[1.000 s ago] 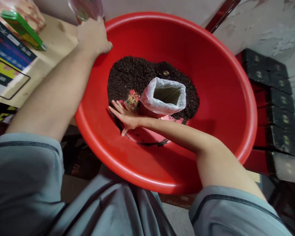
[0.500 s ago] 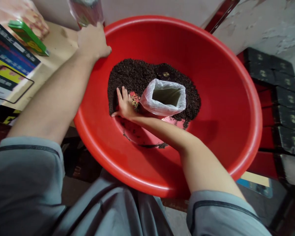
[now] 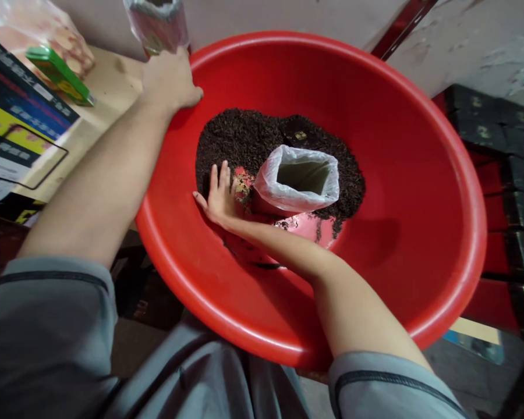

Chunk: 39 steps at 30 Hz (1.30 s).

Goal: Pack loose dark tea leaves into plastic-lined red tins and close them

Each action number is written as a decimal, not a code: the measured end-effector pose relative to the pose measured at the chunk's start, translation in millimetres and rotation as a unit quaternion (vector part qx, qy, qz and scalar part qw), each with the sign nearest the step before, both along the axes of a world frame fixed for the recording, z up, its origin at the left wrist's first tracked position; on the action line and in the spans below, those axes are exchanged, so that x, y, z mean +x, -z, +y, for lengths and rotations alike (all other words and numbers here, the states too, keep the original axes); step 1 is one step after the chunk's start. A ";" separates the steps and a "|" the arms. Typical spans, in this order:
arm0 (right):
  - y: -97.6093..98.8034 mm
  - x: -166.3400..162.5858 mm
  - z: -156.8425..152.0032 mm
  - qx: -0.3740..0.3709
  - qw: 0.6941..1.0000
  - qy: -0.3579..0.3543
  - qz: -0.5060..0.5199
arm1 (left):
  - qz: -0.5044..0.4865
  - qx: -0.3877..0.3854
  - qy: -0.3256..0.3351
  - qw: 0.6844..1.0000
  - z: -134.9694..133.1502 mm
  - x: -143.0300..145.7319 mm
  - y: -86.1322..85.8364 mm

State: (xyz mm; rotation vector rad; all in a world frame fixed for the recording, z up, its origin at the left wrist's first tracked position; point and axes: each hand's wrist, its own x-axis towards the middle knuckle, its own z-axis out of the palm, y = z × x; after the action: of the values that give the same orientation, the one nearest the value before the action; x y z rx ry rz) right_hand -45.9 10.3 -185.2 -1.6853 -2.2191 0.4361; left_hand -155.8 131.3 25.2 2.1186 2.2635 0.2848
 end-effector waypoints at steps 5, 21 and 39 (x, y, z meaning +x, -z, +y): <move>-1.1 -29.2 46.5 0.046 0.994 0.086 -0.048 | 0.009 -0.008 0.002 1.000 -1.7 0.5 -0.4; -28.9 -9.0 88.5 0.031 0.999 0.004 -0.031 | 0.051 -0.005 -0.007 0.999 0.3 -0.2 2.9; -161.4 -30.1 135.2 -0.035 0.924 0.198 0.325 | 0.015 -0.008 -0.029 0.999 4.0 -6.8 2.5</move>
State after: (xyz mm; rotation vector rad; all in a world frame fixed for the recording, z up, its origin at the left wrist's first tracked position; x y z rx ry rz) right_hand -76.0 145.5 -23.8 -1.6499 -1.3689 0.8255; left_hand -162.5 135.3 22.7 2.0653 2.3395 0.2386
